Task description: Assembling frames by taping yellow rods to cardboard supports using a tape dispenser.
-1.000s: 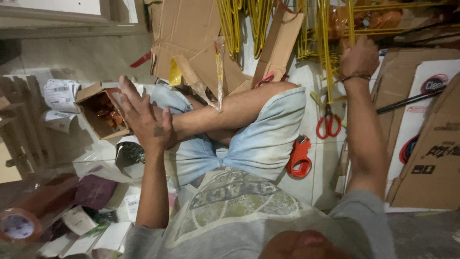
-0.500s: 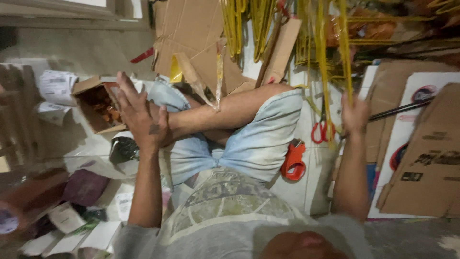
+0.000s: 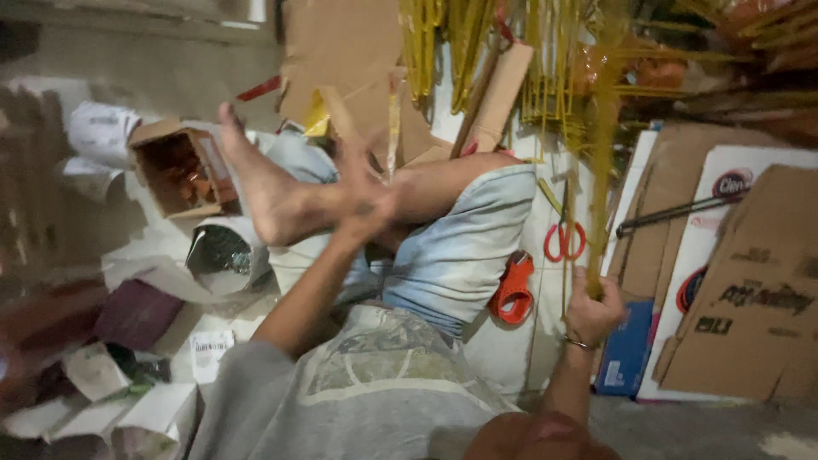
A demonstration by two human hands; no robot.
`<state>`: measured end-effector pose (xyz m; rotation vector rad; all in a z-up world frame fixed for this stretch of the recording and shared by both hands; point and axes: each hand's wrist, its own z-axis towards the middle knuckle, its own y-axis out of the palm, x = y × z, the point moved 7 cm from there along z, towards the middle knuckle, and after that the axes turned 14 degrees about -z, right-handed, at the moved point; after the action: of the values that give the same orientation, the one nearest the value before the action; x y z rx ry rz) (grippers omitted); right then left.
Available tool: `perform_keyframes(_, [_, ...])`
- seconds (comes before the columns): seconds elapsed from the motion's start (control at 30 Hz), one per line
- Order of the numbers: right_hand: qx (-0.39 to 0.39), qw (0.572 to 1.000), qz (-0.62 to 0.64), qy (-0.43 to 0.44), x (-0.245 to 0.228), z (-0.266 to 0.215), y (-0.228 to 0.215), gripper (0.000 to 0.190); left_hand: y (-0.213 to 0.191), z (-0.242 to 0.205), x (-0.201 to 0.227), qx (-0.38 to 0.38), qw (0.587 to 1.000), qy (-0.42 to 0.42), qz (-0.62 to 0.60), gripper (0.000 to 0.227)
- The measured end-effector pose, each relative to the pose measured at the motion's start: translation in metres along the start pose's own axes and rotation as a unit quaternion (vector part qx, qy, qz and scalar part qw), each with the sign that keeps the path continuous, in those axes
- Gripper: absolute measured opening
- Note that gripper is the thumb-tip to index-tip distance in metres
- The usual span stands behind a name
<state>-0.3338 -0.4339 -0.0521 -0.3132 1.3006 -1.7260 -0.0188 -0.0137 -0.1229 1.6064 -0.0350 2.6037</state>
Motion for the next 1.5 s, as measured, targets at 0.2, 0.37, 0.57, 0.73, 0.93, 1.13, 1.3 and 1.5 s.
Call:
perform_keyframes(0.2, [-0.004,0.975,0.056,-0.214,-0.148,0.015,0.017,0.030,0.051,-0.010,-0.035,0.137,0.788,-0.317,-0.509,0.096])
perform_keyframes(0.37, [0.010,0.899,0.021,-0.438,-0.284,0.006,-0.010,0.044,-0.065,0.036,0.052,0.183,0.628,-0.218,-0.724,0.040])
perform_keyframes(0.57, [-0.115,0.875,-0.002,-0.469,-0.296,-0.003,0.036,0.048,-0.179,0.000,0.024,0.182,0.672,-0.178,-0.695,0.086])
perform_keyframes(0.73, [-0.178,0.888,0.057,-0.420,-0.291,-0.019,0.042,0.039,-0.172,-0.003,0.031,0.050,0.711,-0.117,-0.691,0.088])
perform_keyframes(0.93, [-0.180,0.900,0.060,-0.391,-0.299,-0.031,0.033,0.043,-0.180,-0.008,-0.004,0.160,0.702,-0.149,-0.678,0.061])
perform_keyframes(1.13, [-0.260,0.840,-0.152,-0.451,-0.325,-0.016,0.096,0.137,-0.182,-0.016,0.007,0.053,0.722,-0.143,-0.675,0.064])
perform_keyframes(1.3, [-0.171,0.836,-0.102,-0.512,-0.342,0.004,0.087,0.112,-0.169,-0.021,0.022,0.230,0.636,-0.274,-0.684,0.112])
perform_keyframes(1.5, [-0.109,0.841,-0.073,-0.524,-0.339,0.019,0.059,0.111,-0.149,-0.023,-0.026,-0.085,0.410,-0.380,-0.825,0.134])
